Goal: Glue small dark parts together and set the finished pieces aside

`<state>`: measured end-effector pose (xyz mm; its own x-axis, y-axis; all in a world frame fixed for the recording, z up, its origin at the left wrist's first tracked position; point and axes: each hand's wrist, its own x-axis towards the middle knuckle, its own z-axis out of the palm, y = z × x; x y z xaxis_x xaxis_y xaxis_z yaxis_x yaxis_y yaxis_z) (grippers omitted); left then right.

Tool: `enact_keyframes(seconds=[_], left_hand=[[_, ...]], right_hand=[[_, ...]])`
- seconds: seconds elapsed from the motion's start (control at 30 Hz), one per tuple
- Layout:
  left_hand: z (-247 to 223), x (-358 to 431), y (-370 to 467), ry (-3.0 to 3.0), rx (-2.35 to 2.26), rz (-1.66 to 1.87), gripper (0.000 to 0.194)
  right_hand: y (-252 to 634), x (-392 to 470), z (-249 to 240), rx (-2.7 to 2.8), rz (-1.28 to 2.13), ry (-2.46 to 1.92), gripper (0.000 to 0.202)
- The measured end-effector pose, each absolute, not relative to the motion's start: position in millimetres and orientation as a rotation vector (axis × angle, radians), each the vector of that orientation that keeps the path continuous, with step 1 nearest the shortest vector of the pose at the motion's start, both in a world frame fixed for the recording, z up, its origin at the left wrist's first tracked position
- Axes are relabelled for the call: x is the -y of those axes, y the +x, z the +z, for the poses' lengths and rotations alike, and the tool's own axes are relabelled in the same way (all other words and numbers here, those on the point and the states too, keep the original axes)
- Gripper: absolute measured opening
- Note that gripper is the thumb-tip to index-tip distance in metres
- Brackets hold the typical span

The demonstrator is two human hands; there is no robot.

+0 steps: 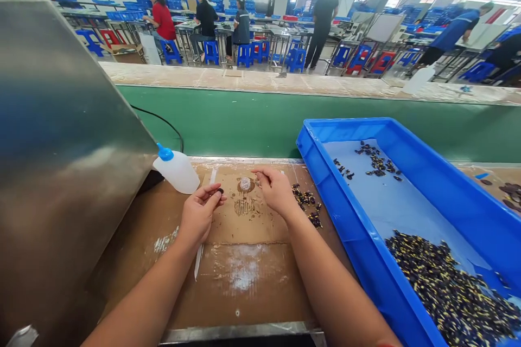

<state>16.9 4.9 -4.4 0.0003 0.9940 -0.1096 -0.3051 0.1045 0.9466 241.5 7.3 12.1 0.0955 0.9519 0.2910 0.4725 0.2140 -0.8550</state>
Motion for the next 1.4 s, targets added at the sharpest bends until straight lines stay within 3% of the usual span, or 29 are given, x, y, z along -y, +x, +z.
enact_keyframes(seconds=[0.6, 0.87, 1.4], left_hand=[[-5, -4, 22, 0.837, -1.03, 1.31, 0.048], [-6, -4, 20, 0.809, -1.016, 1.311, 0.047], [-6, -4, 20, 0.836, -1.011, 1.329, 0.042]], right_hand=[[238, -16, 7, 1.924, 0.221, -1.325, 0.012], [238, -24, 6, 2.053, 0.078, -1.267, 0.026], [232, -18, 9, 2.155, 0.112, -1.321, 0.027]])
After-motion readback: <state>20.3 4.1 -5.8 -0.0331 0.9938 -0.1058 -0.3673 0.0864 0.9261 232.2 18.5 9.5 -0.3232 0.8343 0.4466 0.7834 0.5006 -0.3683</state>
